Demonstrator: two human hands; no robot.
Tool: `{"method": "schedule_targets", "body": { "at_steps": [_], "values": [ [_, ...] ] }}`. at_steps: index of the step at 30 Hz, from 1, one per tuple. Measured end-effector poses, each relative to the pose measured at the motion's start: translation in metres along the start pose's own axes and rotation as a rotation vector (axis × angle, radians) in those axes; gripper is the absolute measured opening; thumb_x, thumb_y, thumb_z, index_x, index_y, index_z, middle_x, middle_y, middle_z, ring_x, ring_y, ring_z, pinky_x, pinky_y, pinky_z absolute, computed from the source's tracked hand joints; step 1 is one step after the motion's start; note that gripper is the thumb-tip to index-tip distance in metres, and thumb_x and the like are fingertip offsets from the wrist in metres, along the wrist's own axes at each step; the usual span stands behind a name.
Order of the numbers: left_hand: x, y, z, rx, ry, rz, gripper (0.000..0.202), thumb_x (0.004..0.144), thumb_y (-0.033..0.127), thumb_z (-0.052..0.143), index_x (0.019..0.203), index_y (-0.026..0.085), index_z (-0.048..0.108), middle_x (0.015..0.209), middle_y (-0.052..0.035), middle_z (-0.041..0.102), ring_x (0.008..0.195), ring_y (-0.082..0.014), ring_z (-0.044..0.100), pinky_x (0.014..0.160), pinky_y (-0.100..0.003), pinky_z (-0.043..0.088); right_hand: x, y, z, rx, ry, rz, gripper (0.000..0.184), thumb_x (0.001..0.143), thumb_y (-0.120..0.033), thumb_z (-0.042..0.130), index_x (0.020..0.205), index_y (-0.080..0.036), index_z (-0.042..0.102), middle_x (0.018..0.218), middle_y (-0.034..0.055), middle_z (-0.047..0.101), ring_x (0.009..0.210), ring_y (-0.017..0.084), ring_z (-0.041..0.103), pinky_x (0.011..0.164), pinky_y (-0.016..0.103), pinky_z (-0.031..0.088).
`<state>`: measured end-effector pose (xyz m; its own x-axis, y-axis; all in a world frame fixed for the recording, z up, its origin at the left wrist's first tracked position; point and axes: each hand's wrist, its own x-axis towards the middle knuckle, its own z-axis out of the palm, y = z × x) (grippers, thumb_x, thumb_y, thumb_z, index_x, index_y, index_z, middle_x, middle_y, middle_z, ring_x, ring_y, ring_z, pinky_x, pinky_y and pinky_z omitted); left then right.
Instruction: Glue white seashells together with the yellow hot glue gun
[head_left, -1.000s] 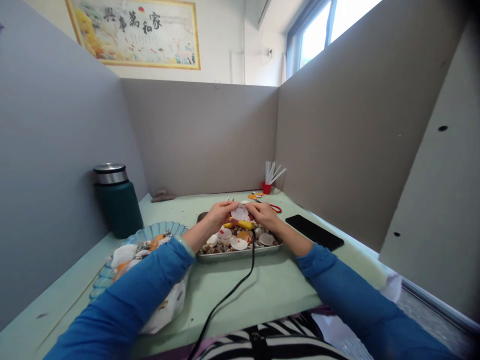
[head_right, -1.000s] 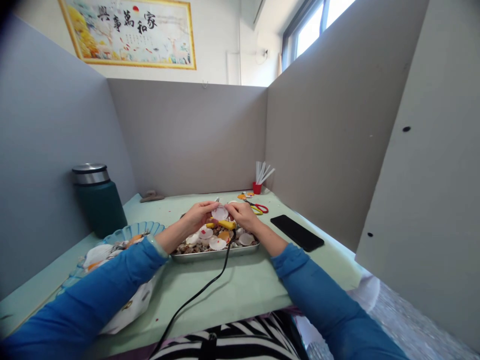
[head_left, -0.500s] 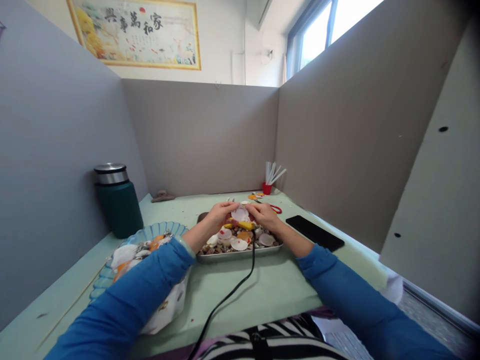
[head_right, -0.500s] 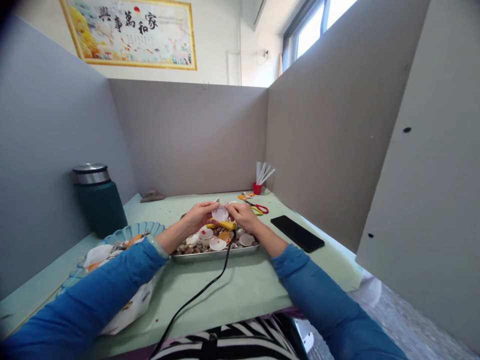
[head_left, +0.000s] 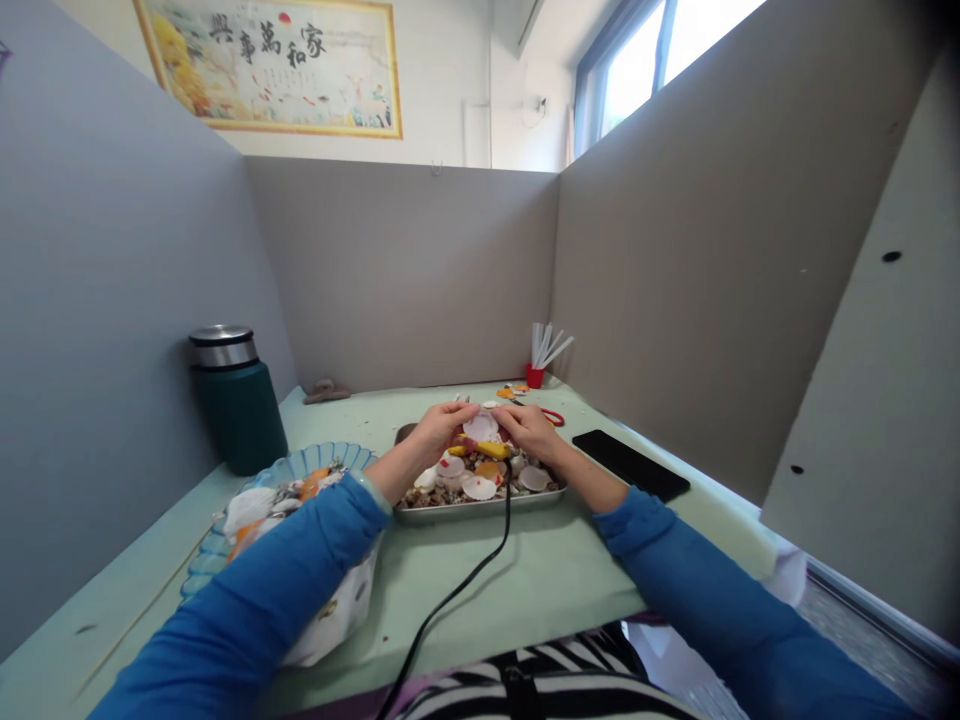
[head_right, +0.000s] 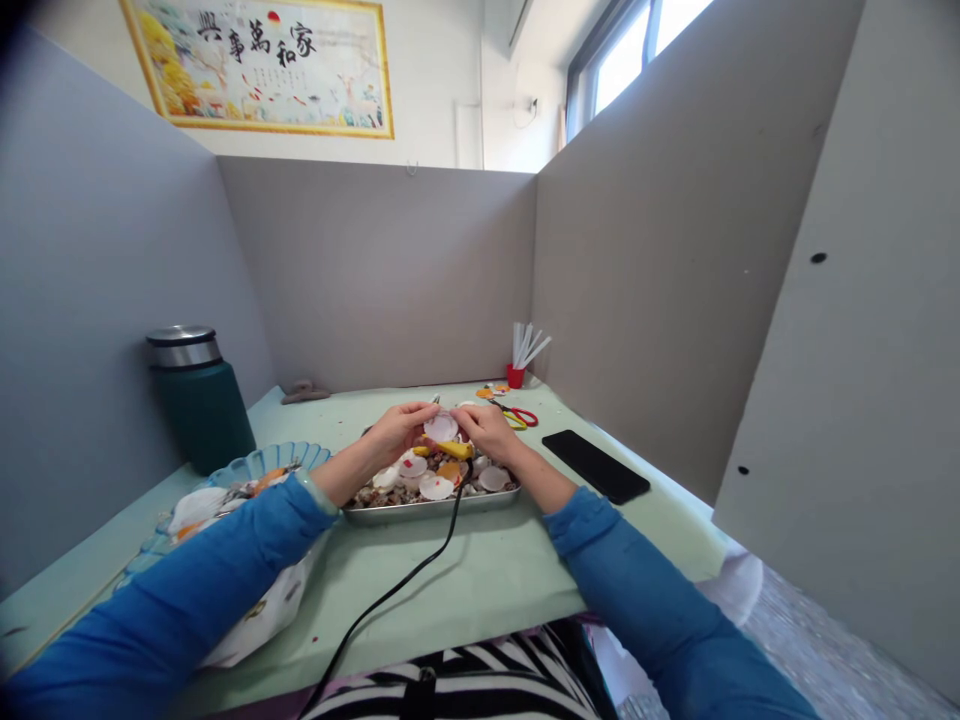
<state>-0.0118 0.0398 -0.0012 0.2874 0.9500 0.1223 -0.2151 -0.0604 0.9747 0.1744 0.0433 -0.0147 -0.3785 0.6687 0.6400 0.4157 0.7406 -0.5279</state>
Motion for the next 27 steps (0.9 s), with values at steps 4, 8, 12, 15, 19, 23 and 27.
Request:
{"method": "schedule_targets", "body": {
  "at_steps": [4, 8, 12, 15, 19, 23, 27],
  "values": [
    [0.0015, -0.001, -0.0015, 0.006, -0.026, 0.021, 0.035, 0.064, 0.034, 0.08, 0.084, 0.009, 0.066, 0.074, -0.0057, 0.063, 0.062, -0.0135, 0.059, 0.049, -0.025, 0.053, 0.0002, 0.0015, 0.0003, -0.007, 0.007, -0.003, 0.052, 0.093, -0.051, 0.039, 0.057, -0.017, 0.054, 0.053, 0.0016, 0.057, 0.055, 0.012, 0.052, 0.056, 0.024, 0.038],
    [0.0013, -0.0007, -0.0017, 0.025, -0.035, 0.039, 0.035, 0.064, 0.035, 0.08, 0.084, 0.009, 0.066, 0.074, -0.0063, 0.062, 0.063, -0.0129, 0.059, 0.05, -0.025, 0.053, 0.0003, 0.0016, -0.0002, -0.014, 0.013, -0.009, 0.053, 0.093, -0.051, 0.037, 0.057, -0.017, 0.054, 0.052, 0.0016, 0.057, 0.055, 0.013, 0.052, 0.056, 0.024, 0.038],
    [-0.0007, 0.0008, 0.0004, 0.036, -0.025, 0.045, 0.036, 0.063, 0.035, 0.08, 0.083, 0.009, 0.066, 0.075, -0.006, 0.062, 0.063, -0.0122, 0.058, 0.051, -0.024, 0.054, 0.0002, 0.0015, -0.0005, -0.011, 0.019, -0.001, 0.052, 0.093, -0.05, 0.038, 0.057, -0.017, 0.054, 0.052, 0.0015, 0.057, 0.055, 0.013, 0.053, 0.056, 0.024, 0.038],
    [-0.0023, 0.0022, 0.0031, 0.05, -0.008, 0.062, 0.036, 0.062, 0.036, 0.08, 0.083, 0.01, 0.065, 0.076, -0.005, 0.061, 0.065, -0.0122, 0.058, 0.051, -0.023, 0.053, 0.0, 0.0013, -0.0005, -0.007, 0.022, 0.003, 0.051, 0.094, -0.048, 0.038, 0.057, -0.017, 0.054, 0.051, 0.0011, 0.056, 0.054, 0.013, 0.053, 0.056, 0.024, 0.038],
    [-0.004, 0.0035, 0.0058, 0.071, 0.012, 0.104, 0.037, 0.062, 0.037, 0.079, 0.084, 0.012, 0.063, 0.076, -0.0023, 0.06, 0.066, -0.0114, 0.058, 0.051, -0.021, 0.051, -0.0003, -0.0007, -0.001, -0.005, 0.019, 0.001, 0.051, 0.094, -0.047, 0.038, 0.055, -0.018, 0.052, 0.049, 0.0006, 0.054, 0.055, 0.013, 0.052, 0.056, 0.024, 0.038],
    [-0.004, 0.003, 0.0056, 0.086, -0.018, 0.124, 0.036, 0.063, 0.038, 0.078, 0.083, 0.014, 0.06, 0.075, -0.0012, 0.058, 0.065, -0.0105, 0.057, 0.051, -0.02, 0.051, -0.0003, -0.0028, -0.0017, -0.008, 0.021, 0.001, 0.051, 0.093, -0.049, 0.039, 0.055, -0.018, 0.052, 0.048, 0.0006, 0.054, 0.055, 0.013, 0.052, 0.056, 0.025, 0.038],
    [-0.0036, 0.0026, 0.0054, 0.091, -0.028, 0.108, 0.036, 0.064, 0.039, 0.077, 0.081, 0.014, 0.058, 0.074, -0.0014, 0.058, 0.063, -0.0107, 0.056, 0.049, -0.021, 0.05, 0.0004, -0.0016, -0.0013, -0.017, 0.024, -0.001, 0.051, 0.093, -0.048, 0.039, 0.055, -0.017, 0.052, 0.049, 0.0005, 0.054, 0.054, 0.013, 0.052, 0.056, 0.024, 0.037]
  ]
}}
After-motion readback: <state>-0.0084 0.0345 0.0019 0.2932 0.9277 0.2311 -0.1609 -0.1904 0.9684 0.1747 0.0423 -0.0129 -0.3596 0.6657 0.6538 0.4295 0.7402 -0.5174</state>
